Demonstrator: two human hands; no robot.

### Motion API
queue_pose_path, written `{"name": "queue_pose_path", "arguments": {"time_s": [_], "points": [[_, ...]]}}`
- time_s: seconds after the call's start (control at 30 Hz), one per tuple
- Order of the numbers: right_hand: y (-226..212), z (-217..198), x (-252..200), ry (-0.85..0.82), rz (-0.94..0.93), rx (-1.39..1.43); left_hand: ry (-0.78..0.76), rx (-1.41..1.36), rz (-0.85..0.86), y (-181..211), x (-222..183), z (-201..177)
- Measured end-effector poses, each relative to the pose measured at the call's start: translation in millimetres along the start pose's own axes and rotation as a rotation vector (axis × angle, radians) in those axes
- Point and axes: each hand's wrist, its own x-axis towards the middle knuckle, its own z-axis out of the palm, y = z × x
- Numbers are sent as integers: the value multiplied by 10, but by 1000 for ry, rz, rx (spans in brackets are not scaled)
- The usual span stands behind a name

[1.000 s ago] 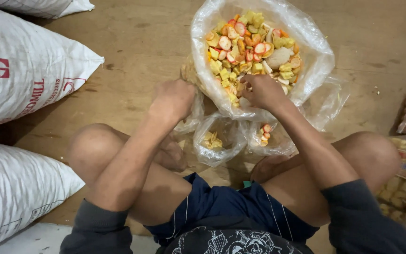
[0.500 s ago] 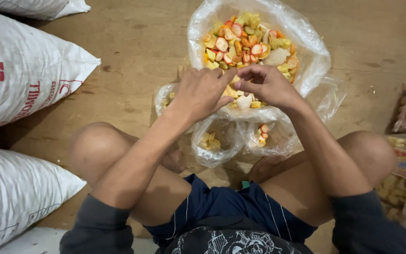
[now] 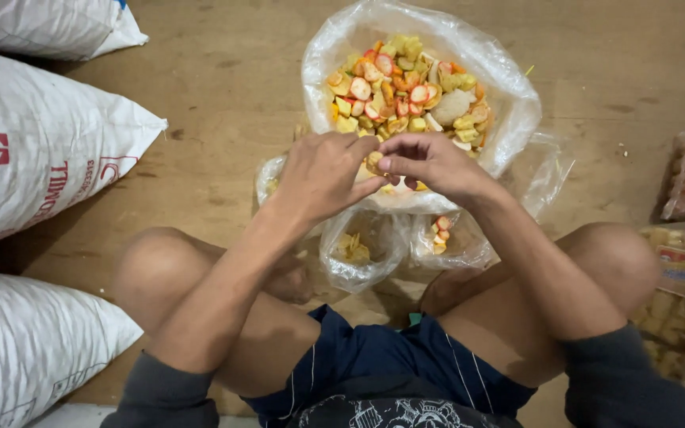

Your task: A person is sitting on the floor and manually sorting crackers or chips from a large plastic bag into smaller ones.

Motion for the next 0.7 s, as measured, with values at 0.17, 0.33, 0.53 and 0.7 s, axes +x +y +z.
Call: {"name": "queue_pose_path", "arguments": {"time_s": [0.17, 0.33, 0.53, 0.7], "points": [[-135, -33, -3, 0, 40, 28, -170, -73, -72, -67, -4, -142], [-109, -120, 54, 74, 90, -76, -392, -27, -141, -212, -142, -104], [460, -191, 391, -27, 175, -716, -698, 204, -320, -495, -335, 340], [751, -69, 457, -112, 184, -1042, -781, 235, -381, -620, -306, 473]]}}
